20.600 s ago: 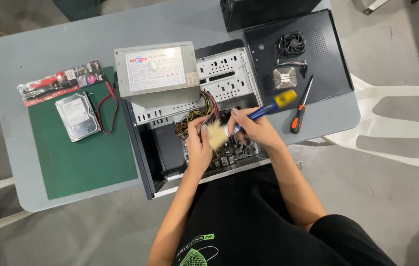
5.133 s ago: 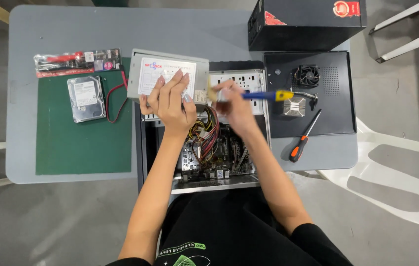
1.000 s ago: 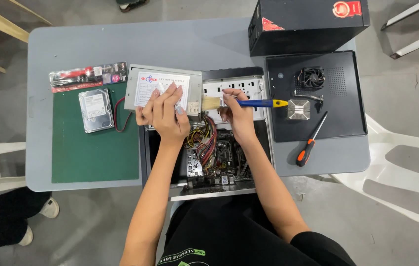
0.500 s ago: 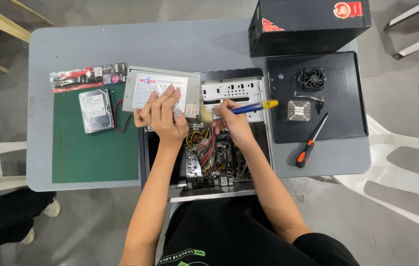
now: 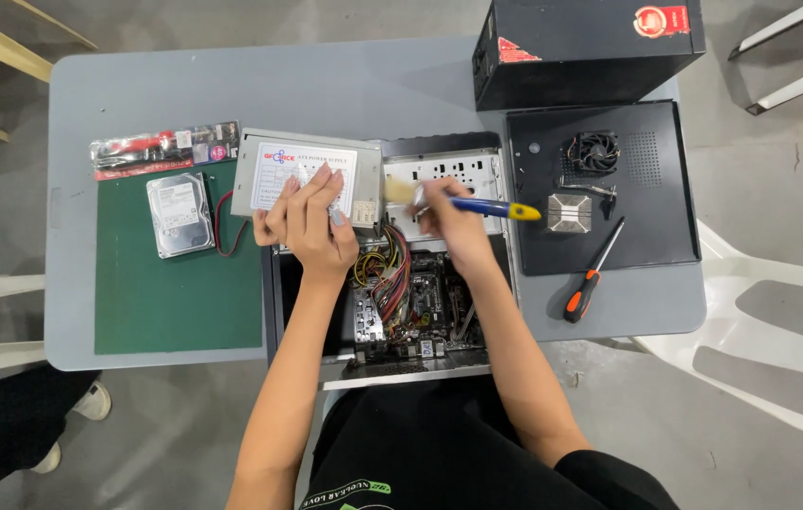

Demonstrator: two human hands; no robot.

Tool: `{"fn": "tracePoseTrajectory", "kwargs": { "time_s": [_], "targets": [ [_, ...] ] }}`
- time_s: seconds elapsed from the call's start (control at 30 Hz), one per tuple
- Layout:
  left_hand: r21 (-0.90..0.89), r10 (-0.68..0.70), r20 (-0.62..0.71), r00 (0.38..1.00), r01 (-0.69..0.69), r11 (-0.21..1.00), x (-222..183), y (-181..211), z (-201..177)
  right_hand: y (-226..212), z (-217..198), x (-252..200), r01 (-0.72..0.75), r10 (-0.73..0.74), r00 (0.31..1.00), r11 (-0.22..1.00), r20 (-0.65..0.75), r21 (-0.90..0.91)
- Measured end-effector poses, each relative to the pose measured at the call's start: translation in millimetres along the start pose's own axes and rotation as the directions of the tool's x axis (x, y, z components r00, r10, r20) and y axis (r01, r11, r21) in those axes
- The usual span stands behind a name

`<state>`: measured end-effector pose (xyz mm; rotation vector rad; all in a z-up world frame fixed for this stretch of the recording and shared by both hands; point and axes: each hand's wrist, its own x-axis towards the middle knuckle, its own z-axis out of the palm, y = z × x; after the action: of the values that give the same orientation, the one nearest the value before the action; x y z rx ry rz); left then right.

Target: Cleaning the internal components of a desktop computer using a brush to remove dust.

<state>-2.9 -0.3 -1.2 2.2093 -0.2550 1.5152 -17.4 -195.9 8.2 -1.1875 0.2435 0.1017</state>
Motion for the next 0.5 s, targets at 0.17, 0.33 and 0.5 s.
{"fn": "tracePoseTrajectory", "kwargs": {
  "time_s": [0.17, 0.33, 0.5],
  "targets": [
    [-0.01, 0.011, -0.015, 1.0, -0.012, 1.0, -3.4, -2.3, 3.4, 16.2, -16.2, 7.3, -0.139, 0.141, 0.985, 0.99, 0.101, -0.03],
    [0.001, 0.002, -0.016, 1.0, -0.002, 1.0, -1.4, -0.1, 2.1, 13.1, -6.1, 13.0, -0.027, 0.031, 0.998, 0.997, 0.059, -0.066],
    [-0.041, -0.007, -0.019, 1.0, 0.006, 0.999, 6.8, 4.0, -1.1, -8.0, -3.0, 2.5, -0.166, 0.194, 0.959, 0.975, 0.205, -0.145]
  ]
}}
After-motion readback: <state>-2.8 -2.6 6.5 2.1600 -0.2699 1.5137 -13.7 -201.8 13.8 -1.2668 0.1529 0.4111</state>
